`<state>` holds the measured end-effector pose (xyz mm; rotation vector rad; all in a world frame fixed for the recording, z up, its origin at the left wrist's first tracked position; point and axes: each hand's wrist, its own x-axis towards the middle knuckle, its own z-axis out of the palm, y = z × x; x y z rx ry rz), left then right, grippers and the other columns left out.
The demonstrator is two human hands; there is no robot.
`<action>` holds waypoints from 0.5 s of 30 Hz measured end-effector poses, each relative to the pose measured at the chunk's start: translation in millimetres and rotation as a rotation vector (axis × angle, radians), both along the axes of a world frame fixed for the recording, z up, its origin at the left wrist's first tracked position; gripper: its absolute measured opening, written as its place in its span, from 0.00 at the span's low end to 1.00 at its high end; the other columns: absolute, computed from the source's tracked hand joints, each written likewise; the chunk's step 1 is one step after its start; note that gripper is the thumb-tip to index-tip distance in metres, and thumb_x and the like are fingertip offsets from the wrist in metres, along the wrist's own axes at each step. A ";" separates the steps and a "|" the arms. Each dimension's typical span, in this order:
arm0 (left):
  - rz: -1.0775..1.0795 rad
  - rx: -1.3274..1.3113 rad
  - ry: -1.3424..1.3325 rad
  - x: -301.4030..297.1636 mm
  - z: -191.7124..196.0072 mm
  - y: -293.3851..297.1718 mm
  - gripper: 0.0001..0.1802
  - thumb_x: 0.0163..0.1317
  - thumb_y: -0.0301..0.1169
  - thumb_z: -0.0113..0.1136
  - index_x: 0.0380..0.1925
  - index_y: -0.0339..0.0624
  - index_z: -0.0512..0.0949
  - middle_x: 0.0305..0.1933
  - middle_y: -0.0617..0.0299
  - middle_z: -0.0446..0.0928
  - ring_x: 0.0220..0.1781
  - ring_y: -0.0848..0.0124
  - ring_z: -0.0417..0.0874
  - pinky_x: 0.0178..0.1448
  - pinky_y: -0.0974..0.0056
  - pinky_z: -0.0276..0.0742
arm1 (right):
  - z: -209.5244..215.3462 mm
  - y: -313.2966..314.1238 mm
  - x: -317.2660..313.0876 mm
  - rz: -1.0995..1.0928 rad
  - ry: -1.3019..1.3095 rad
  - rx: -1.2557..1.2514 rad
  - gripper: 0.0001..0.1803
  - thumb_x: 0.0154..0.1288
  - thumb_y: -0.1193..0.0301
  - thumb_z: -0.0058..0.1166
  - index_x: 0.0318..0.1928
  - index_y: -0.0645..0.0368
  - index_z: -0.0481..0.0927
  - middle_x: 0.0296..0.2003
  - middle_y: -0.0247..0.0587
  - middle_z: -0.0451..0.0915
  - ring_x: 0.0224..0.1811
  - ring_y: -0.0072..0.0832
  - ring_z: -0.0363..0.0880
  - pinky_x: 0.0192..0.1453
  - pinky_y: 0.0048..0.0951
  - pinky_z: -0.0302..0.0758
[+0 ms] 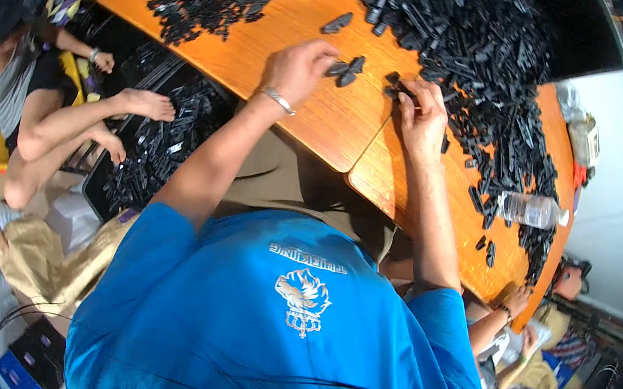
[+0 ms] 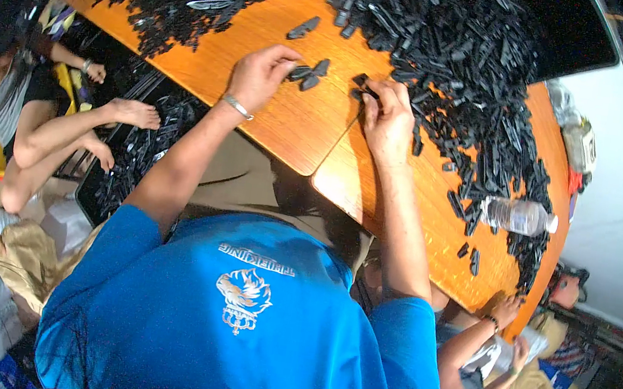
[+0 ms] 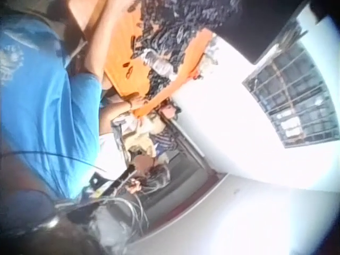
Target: The person sorts and inspects small black plastic components by hand on a table.
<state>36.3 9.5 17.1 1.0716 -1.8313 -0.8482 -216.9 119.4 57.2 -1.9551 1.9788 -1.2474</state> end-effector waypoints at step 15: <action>-0.001 -0.024 0.055 1.2 1.5 9.0 0.07 0.69 0.24 0.68 0.45 0.44 0.89 0.44 0.55 0.86 0.45 0.55 0.89 0.49 0.56 0.85 | 2.6 5.3 9.1 0.063 0.267 0.208 0.11 0.66 0.72 0.71 0.48 0.57 0.90 0.46 0.46 0.85 0.47 0.49 0.88 0.52 0.47 0.86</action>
